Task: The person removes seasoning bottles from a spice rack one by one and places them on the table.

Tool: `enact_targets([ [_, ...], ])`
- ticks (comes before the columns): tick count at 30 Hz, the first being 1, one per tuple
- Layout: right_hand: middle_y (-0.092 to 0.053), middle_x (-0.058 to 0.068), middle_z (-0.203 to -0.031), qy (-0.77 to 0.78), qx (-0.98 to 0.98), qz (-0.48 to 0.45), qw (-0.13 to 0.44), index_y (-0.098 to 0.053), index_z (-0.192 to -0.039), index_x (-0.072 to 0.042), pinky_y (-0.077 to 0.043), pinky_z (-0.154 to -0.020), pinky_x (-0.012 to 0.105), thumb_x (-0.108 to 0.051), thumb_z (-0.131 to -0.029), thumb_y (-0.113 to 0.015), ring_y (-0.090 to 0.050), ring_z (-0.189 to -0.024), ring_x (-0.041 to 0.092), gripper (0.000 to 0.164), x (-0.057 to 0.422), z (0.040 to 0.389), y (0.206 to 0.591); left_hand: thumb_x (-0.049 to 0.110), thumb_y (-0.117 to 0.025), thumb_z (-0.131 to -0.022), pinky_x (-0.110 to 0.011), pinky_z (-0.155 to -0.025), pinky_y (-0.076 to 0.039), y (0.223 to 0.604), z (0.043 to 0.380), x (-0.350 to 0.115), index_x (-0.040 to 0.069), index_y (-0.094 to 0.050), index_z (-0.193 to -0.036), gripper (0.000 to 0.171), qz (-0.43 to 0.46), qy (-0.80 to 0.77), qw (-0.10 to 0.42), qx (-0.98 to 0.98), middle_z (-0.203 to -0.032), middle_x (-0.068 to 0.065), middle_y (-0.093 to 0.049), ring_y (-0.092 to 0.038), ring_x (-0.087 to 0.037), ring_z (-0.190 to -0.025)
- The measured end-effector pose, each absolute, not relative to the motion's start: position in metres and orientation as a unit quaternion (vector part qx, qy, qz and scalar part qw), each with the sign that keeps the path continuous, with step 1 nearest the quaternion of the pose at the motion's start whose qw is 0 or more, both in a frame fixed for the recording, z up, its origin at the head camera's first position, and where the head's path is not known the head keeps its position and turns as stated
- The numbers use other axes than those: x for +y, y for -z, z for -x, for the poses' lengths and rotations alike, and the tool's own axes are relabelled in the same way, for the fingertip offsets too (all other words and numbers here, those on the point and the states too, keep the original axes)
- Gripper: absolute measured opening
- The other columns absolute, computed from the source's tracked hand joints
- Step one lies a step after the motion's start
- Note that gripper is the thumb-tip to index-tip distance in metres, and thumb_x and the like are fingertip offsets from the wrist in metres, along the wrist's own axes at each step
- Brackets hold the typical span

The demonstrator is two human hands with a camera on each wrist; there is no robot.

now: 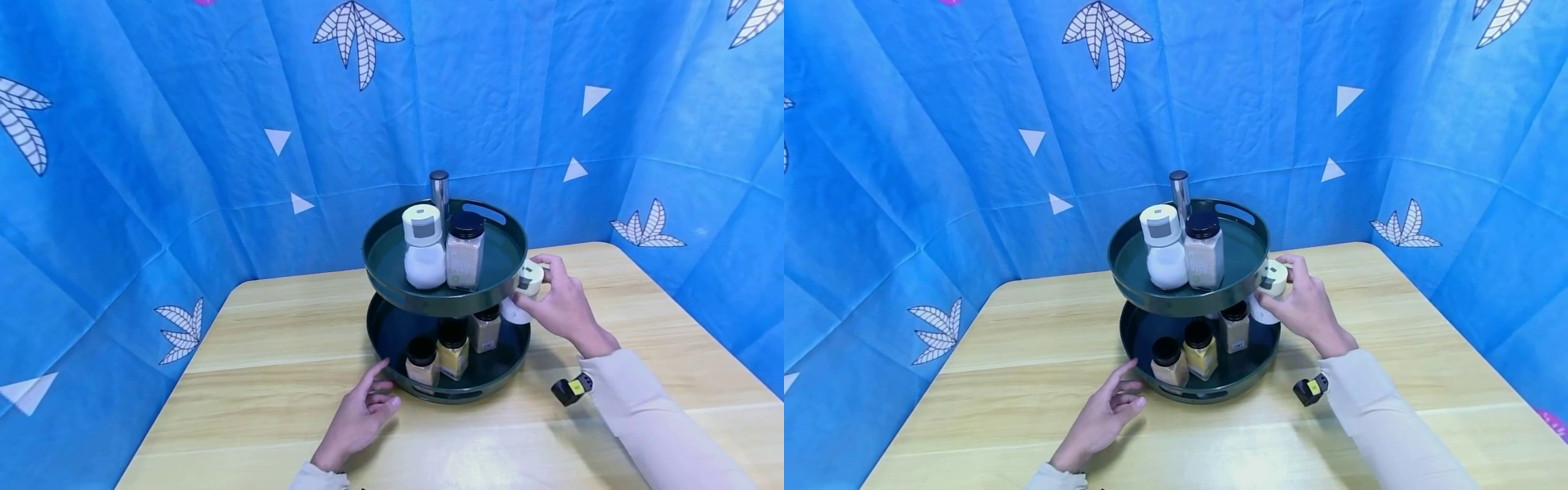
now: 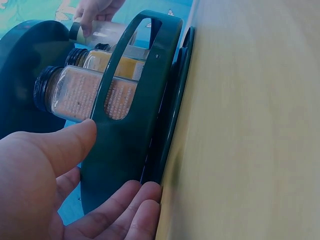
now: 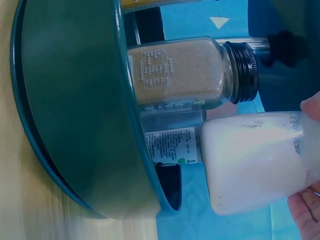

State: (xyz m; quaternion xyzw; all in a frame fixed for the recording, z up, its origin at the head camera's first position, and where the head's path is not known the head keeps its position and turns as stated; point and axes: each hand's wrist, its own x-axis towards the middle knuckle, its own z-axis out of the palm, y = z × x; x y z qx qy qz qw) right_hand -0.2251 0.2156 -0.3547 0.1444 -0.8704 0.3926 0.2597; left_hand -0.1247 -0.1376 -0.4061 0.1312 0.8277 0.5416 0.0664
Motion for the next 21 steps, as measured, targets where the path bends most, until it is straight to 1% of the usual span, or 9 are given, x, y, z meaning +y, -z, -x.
enact_targets([
  [3,-0.067,0.032,-0.103,-0.389,-0.871,-0.14,0.264,-0.037,-0.125,0.002,-0.048,-0.069,0.054,-0.01,-0.077,-0.074,-0.06,-0.095,0.045,0.062,0.217,0.225,0.355,0.009,-0.062,-0.09,-0.04,-0.089,-0.052,0.402,0.122,-0.137,0.008,-0.032,-0.145,0.063,-0.132,-0.54,0.064,0.829,-0.122,-0.029,-0.055,-0.06,-0.03,-0.101],
  [8,-0.066,0.033,-0.102,-0.391,-0.87,-0.134,0.268,-0.037,-0.125,0.002,-0.049,-0.071,0.06,-0.013,-0.077,-0.076,-0.06,-0.095,0.048,0.064,0.22,0.224,0.356,0.008,-0.062,-0.09,-0.038,-0.087,-0.053,0.403,0.123,-0.137,0.008,-0.032,-0.145,0.062,-0.135,-0.544,0.063,0.826,-0.122,-0.029,-0.055,-0.061,-0.03,-0.1],
  [13,-0.066,0.034,-0.101,-0.389,-0.87,-0.129,0.273,-0.038,-0.124,0.002,-0.048,-0.072,0.063,-0.013,-0.077,-0.076,-0.06,-0.094,0.049,0.063,0.224,0.223,0.356,0.008,-0.062,-0.09,-0.037,-0.087,-0.053,0.404,0.123,-0.138,0.008,-0.032,-0.145,0.062,-0.136,-0.543,0.064,0.826,-0.122,-0.028,-0.056,-0.06,-0.03,-0.1],
  [21,-0.065,0.035,-0.102,-0.389,-0.871,-0.126,0.274,-0.038,-0.123,0.003,-0.047,-0.072,0.061,-0.012,-0.076,-0.077,-0.059,-0.096,0.05,0.063,0.229,0.221,0.357,0.009,-0.062,-0.091,-0.039,-0.088,-0.053,0.404,0.123,-0.137,0.009,-0.032,-0.145,0.063,-0.135,-0.543,0.064,0.826,-0.122,-0.028,-0.056,-0.06,-0.03,-0.101],
])
